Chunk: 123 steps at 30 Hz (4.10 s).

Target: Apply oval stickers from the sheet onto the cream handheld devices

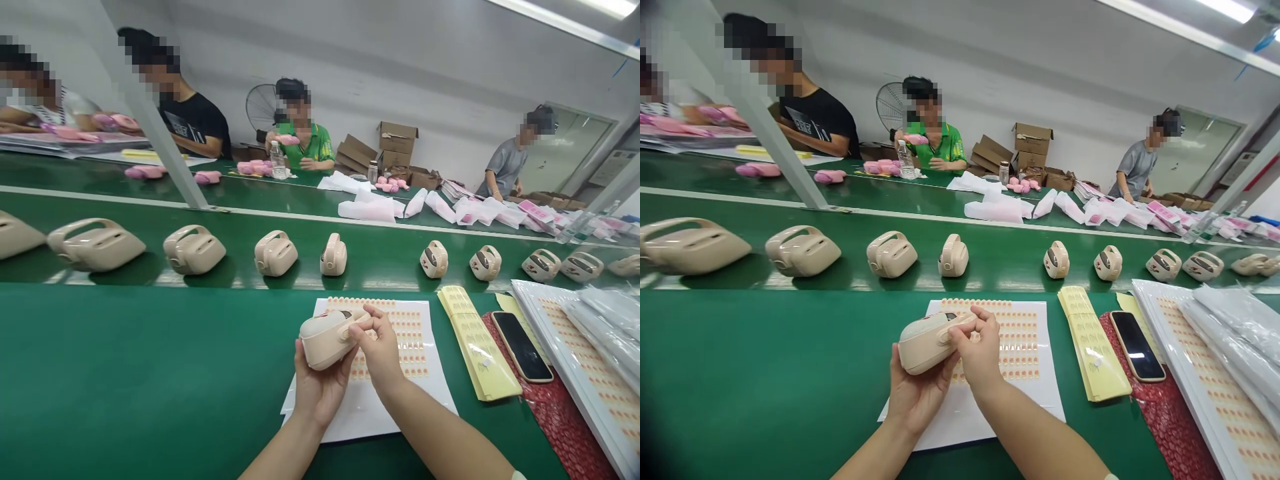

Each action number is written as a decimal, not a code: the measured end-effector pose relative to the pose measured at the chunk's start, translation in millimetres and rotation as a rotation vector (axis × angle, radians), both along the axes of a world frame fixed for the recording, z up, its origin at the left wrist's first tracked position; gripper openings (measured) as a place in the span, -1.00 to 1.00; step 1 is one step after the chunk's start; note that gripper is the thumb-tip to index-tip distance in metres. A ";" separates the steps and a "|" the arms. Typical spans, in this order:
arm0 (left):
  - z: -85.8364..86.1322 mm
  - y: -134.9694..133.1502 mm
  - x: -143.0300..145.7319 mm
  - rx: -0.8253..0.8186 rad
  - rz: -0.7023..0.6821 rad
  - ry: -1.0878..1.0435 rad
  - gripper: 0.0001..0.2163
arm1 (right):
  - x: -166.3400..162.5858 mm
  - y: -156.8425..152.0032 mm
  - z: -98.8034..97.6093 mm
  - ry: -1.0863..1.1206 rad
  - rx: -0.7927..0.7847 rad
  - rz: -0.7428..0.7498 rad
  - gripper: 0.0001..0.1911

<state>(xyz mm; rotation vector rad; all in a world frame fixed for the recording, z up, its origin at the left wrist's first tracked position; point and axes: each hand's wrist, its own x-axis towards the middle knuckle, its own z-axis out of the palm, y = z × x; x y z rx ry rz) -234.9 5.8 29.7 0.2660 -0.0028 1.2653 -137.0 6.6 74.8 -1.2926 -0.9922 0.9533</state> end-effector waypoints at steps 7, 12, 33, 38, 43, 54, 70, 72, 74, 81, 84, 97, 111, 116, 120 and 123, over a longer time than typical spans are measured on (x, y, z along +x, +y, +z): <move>5.0 -4.2 0.4 -0.165 -0.017 0.021 -0.44 | -6.3 -2.6 -3.1 -0.062 0.080 -0.077 -0.87; 7.5 -4.5 -0.5 -0.238 -0.004 0.021 -0.49 | -2.6 0.8 -3.5 -0.212 0.168 -0.049 -0.87; 1.2 -1.7 -9.6 0.020 -0.161 0.062 -0.44 | 98.2 76.3 -28.4 -0.529 -0.117 -0.052 -0.89; 7.5 -0.9 -9.0 -0.120 -0.060 0.240 -0.45 | 96.8 68.2 -18.4 -0.470 -0.140 -0.010 -0.90; 23.3 -5.5 -4.6 -0.137 0.199 0.797 -0.35 | 84.0 36.5 24.2 -0.313 -0.094 0.168 -0.82; -1.6 -2.2 -14.8 0.797 0.478 1.438 -0.36 | 59.0 -1.6 53.9 -0.410 -0.071 0.408 -0.94; -0.4 -5.3 -14.1 0.965 0.538 1.516 -0.32 | 51.1 -6.8 45.9 -0.435 0.069 0.380 -0.84; -0.3 -5.9 -13.5 0.961 0.548 1.503 -0.33 | 49.9 -7.0 44.5 -0.428 0.086 0.368 -0.83; -0.1 -5.8 -13.2 0.960 0.556 1.491 -0.33 | 48.3 -7.4 43.0 -0.428 0.104 0.355 -0.84; -3.4 -4.2 -13.2 0.896 0.534 1.503 -0.30 | 48.7 -6.5 38.0 -0.438 0.177 0.360 -0.88; -1.1 -4.8 -12.7 0.889 0.536 1.509 -0.31 | 54.9 -4.4 35.1 -0.449 0.191 0.425 -0.82; -0.4 -4.2 -9.6 1.009 0.763 1.497 -0.35 | 36.1 -10.3 17.7 -0.324 0.116 0.490 -0.35; -4.0 -6.6 -10.3 0.972 0.692 1.490 -0.33 | 24.4 -11.5 -2.7 -0.364 0.278 0.254 -0.52; -10.5 -6.2 -11.4 0.989 0.714 1.495 -0.30 | 24.1 -4.6 -3.5 -0.240 0.247 0.223 -0.61; -11.7 -10.1 -8.8 0.851 0.704 1.372 -0.27 | 31.8 2.7 2.8 -0.123 0.144 0.228 -0.65; -2.2 -13.9 -7.6 0.367 0.344 1.079 -0.19 | 42.0 2.5 14.2 -0.141 0.227 0.169 -0.68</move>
